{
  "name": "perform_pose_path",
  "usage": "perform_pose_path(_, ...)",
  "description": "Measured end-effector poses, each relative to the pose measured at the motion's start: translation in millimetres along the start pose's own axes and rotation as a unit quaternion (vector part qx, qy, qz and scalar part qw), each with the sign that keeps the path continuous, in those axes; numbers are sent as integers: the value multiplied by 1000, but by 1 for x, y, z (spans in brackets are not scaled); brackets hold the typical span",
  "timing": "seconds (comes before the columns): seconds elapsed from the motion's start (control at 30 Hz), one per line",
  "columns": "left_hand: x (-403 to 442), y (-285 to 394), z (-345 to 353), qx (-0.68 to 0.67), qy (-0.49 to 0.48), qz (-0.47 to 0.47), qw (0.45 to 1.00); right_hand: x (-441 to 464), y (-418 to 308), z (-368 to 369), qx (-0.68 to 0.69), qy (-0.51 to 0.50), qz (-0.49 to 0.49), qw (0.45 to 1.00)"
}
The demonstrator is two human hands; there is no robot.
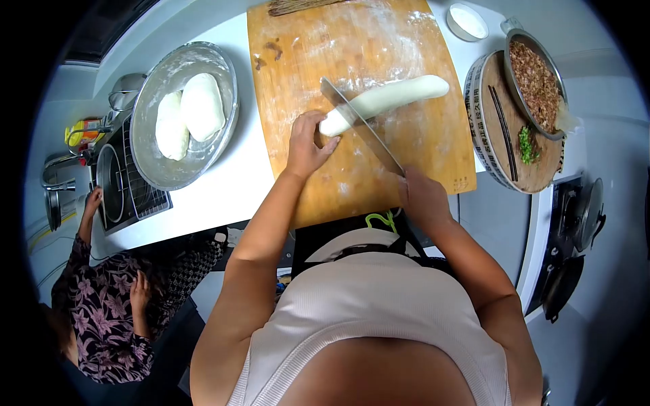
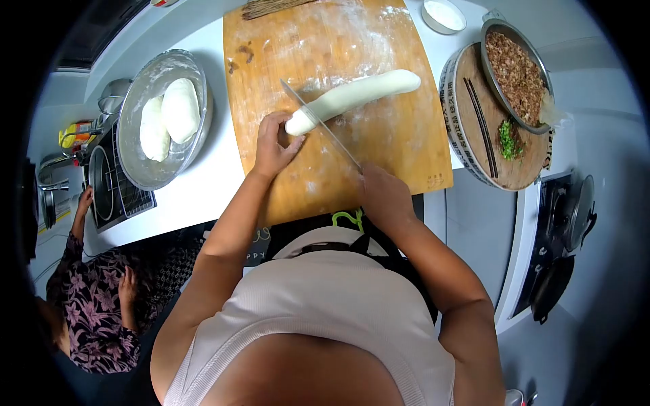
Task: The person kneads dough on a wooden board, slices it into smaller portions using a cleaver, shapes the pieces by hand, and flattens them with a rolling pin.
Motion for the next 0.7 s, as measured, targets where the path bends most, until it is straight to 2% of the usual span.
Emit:
perform_pose_path(0.17, 5, -1, 4, -7, -35, 12, 999, 1, -20, 8, -26, -45, 55, 997)
perform_pose_path(0.57, 4, -9, 9, -21, -50, 1, 999, 20, -22, 41, -41, -49, 65, 996)
perform_pose_path(0.67, 0, -9, 10, -25, -73, 1, 997, 42, -2, 82, -50, 6, -33, 998)
perform_pose_path(0.7, -4, -10, 8, -27, -83, 7, 996, 50, -4, 82, -43, 14, -29, 999)
Point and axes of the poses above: each hand's wrist, its own x-axis towards the middle knuckle, its own z-axis out of the palm, y = z × x, the point moved 5 cm from there along x, towards the middle knuckle, and after that the axes turned 4 degrees about x, right-handed, at the moved point
